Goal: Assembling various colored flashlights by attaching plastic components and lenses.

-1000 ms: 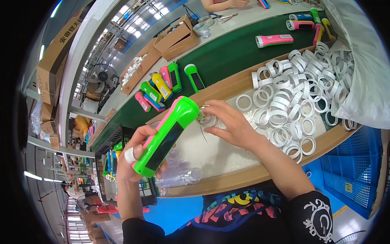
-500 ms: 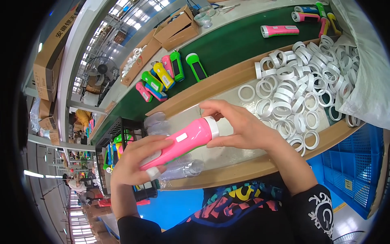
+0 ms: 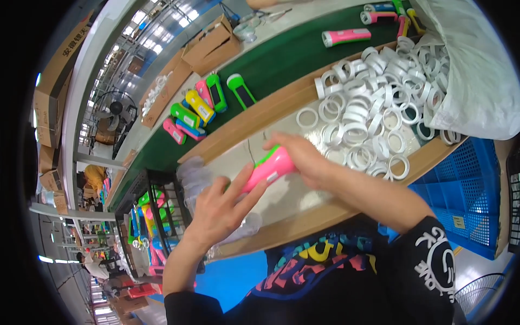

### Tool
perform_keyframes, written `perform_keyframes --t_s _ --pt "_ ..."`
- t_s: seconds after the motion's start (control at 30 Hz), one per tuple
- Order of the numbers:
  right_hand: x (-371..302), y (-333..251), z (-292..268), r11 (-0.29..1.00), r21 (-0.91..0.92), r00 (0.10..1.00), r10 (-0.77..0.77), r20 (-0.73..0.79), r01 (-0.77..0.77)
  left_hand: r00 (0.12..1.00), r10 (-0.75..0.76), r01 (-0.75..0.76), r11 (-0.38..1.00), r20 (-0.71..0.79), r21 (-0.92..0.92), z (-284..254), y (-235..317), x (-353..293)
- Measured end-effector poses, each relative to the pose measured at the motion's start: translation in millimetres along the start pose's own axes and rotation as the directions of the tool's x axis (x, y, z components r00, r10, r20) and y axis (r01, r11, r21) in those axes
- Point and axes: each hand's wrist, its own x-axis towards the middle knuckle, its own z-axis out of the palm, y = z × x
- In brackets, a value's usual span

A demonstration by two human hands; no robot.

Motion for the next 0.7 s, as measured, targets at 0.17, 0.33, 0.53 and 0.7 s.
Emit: perform_keyframes --t_s 0.17,0.33,0.53,0.7 --pt "-24.8 -2.2 1.8 0.453 -0.438 0.62 -0.673 0.402 0.776 0.957 -0.288 0.186 0.583 0.013 -0.791 -2.9 3.3 -32.0" --pt "14.7 11.9 -16.8 0.995 0.098 0.998 0.043 -0.051 -0.037 0.993 -0.111 0.114 0.988 0.032 -0.109 8.3 18.1 0.9" --pt "-17.6 2.1 -0.3 0.837 -0.261 0.874 -0.437 0.212 0.481 0.922 -0.384 0.246 0.497 0.044 -0.832 17.8 14.3 -27.4" --pt "-0.7 3.3 -18.4 0.968 -0.131 0.967 -0.23 -0.11 0.216 0.95 -0.311 0.234 0.696 0.009 -0.679 25.6 22.0 1.4"
